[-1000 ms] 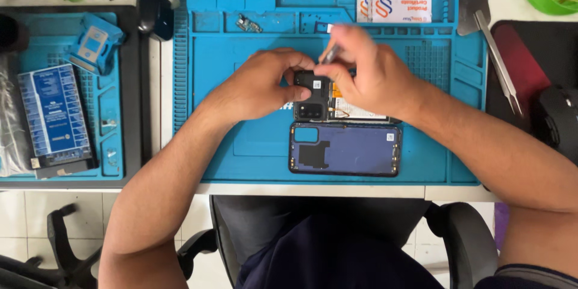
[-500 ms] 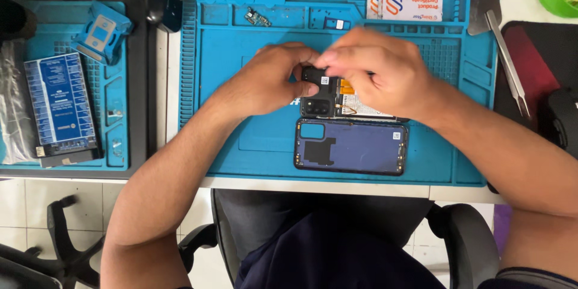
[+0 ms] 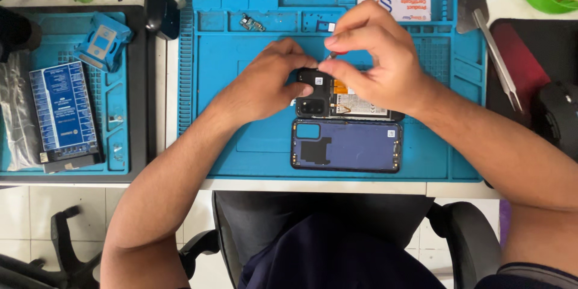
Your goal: The person disassembles a smartphone, removes the camera module, and cleans the internal frame and camera module with a brush. The person then uses a screwdriver to remove screws from the phone's internal chassis.
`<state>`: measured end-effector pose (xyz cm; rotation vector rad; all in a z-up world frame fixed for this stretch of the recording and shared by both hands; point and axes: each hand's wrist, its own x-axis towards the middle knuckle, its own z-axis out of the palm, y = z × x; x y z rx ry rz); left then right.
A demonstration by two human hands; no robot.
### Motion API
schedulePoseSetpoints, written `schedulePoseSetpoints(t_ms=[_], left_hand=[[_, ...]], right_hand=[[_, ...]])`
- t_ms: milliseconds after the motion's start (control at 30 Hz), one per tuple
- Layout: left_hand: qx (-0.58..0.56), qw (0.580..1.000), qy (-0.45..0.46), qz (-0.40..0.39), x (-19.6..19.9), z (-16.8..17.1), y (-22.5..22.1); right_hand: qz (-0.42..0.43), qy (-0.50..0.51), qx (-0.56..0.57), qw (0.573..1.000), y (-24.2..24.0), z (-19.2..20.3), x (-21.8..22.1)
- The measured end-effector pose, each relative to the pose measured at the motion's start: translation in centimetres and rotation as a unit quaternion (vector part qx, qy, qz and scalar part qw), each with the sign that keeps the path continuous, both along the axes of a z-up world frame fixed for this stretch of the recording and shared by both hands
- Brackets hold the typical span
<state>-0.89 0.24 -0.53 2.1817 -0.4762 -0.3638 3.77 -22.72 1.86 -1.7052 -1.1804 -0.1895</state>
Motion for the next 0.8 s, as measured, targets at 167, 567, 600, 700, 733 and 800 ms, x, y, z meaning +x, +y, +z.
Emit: schedulePoseSetpoints(t_ms=[167, 567, 600, 700, 733, 800], left_hand=[[0.002, 1.0, -0.031, 0.0, -0.5, 0.6, -0.1], [-0.034, 0.997, -0.062, -0.007, -0.5, 0.2, 0.1], [-0.048, 0.996, -0.069, -0.008, -0.4, 0.1, 0.2], [-0.066, 0.998, -0.009, 0.024, 0.3, -0.6, 0.2], [-0.065, 0.997, -0.014, 0.029, 0.6, -0.7, 0.1], [-0.063, 0.997, -0.022, 0.038, 0.8, -1.1, -0.1]], right_hand=[[0.0, 0.109, -0.002, 0.994, -0.3, -0.7, -0.1], [0.021, 0.084, 0.034, 0.996, 0.1, -1.1, 0.2], [0.026, 0.109, 0.03, 0.993, 0.0, -1.1, 0.3], [0.043, 0.187, 0.032, 0.981, -0.2, -1.2, 0.1], [0.048, 0.214, 0.038, 0.975, -0.2, -1.1, 0.1], [0.04, 0.194, 0.041, 0.979, -0.2, -1.0, 0.2]])
